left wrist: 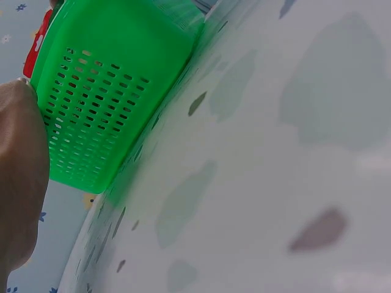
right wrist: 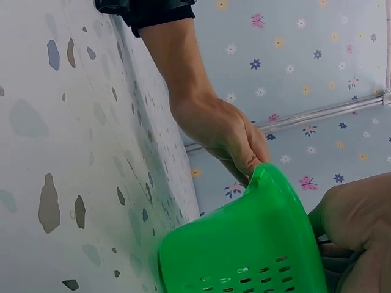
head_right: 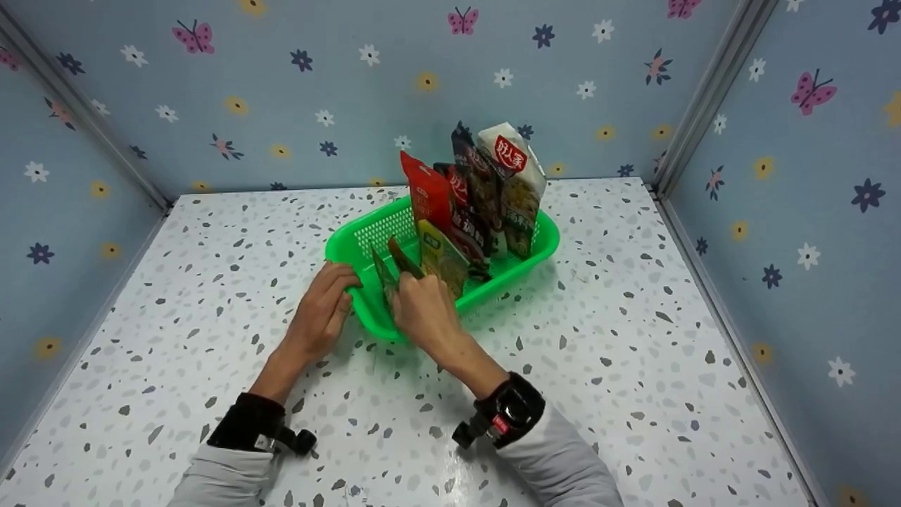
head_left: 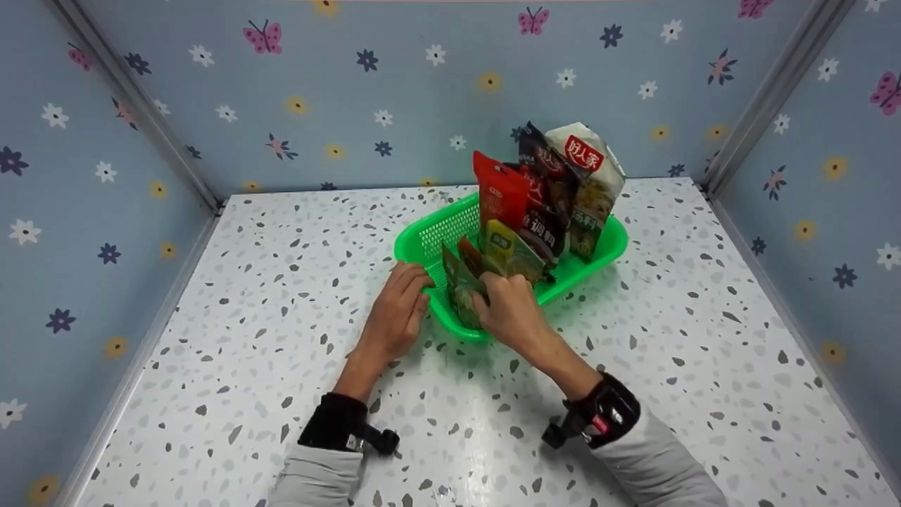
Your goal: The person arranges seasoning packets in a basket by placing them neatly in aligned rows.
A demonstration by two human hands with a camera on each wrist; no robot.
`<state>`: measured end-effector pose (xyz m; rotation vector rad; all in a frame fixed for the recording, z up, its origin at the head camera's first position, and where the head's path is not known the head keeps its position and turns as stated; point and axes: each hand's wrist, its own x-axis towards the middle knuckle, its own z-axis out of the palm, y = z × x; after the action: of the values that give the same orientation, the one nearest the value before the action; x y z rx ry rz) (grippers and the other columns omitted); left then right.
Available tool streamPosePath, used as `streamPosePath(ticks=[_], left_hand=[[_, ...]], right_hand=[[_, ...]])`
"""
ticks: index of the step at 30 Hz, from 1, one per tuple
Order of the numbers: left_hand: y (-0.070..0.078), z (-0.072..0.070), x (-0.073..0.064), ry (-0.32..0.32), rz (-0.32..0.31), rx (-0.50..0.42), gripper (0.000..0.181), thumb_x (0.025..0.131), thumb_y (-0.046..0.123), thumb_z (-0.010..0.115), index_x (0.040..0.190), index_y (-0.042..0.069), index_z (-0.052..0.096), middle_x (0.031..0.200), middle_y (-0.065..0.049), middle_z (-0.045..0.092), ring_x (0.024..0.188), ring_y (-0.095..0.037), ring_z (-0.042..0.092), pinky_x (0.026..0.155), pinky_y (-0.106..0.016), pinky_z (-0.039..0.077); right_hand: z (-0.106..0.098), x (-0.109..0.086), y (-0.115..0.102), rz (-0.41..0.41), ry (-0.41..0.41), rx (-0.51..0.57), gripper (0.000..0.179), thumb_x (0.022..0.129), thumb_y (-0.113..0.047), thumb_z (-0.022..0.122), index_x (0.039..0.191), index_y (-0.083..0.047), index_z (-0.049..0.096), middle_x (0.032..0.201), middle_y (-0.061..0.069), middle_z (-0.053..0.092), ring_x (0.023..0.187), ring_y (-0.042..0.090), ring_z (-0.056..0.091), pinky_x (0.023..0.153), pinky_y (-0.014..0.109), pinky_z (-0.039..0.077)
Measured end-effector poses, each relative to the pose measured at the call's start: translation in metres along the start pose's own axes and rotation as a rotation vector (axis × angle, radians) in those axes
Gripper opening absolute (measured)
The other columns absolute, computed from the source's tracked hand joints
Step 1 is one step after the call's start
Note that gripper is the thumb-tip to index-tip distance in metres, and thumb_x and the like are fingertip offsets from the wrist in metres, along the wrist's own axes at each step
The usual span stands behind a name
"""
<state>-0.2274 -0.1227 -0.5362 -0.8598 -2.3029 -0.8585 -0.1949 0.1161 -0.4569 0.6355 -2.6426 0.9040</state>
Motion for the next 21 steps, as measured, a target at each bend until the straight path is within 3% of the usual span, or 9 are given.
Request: streamPosePath(ticks=[9, 12, 17, 21], left_hand=[[0.0, 0.0004, -0.0007, -0.002, -0.009, 0.008, 0.018, 0.115, 0.01, 0.057, 0.123, 0.003, 0.072, 0.131, -0.014, 0.072, 0.137, -0.034, 0.061, 0.136, -0.067, 0.036], [0.0, 0.0, -0.0009, -0.005, -0.015, 0.01, 0.019, 0.115, 0.011, 0.056, 0.123, 0.003, 0.072, 0.132, -0.015, 0.072, 0.139, -0.034, 0.061, 0.137, -0.067, 0.035], [-0.0001, 0.0005, -0.001, 0.003, -0.016, 0.009, 0.02, 0.115, 0.011, 0.056, 0.123, 0.003, 0.072, 0.132, -0.016, 0.072, 0.14, -0.036, 0.061, 0.136, -0.068, 0.035], [-0.0003, 0.0008, -0.0007, 0.008, -0.007, 0.01, 0.019, 0.114, 0.01, 0.057, 0.123, 0.003, 0.072, 0.131, -0.017, 0.072, 0.138, -0.038, 0.062, 0.135, -0.069, 0.036]], right_hand=[[-0.0014, 0.0001, 0.0014, 0.019, 0.032, -0.036, 0.031, 0.104, -0.017, 0.083, 0.082, 0.0, 0.069, 0.057, -0.002, 0.04, 0.047, 0.013, 0.037, 0.05, 0.027, 0.025], [-0.0022, 0.0004, 0.0017, 0.012, 0.05, -0.05, 0.03, 0.103, -0.017, 0.084, 0.083, 0.0, 0.07, 0.057, 0.002, 0.044, 0.046, 0.014, 0.039, 0.05, 0.027, 0.026], [-0.0021, 0.0011, 0.002, 0.005, 0.036, -0.045, 0.023, 0.103, -0.014, 0.083, 0.092, 0.004, 0.074, 0.061, 0.014, 0.06, 0.049, 0.024, 0.056, 0.052, 0.029, 0.034], [-0.0011, 0.0007, 0.0022, 0.022, -0.018, -0.025, 0.019, 0.103, -0.012, 0.084, 0.096, 0.003, 0.077, 0.061, 0.009, 0.058, 0.052, 0.021, 0.056, 0.055, 0.03, 0.036]])
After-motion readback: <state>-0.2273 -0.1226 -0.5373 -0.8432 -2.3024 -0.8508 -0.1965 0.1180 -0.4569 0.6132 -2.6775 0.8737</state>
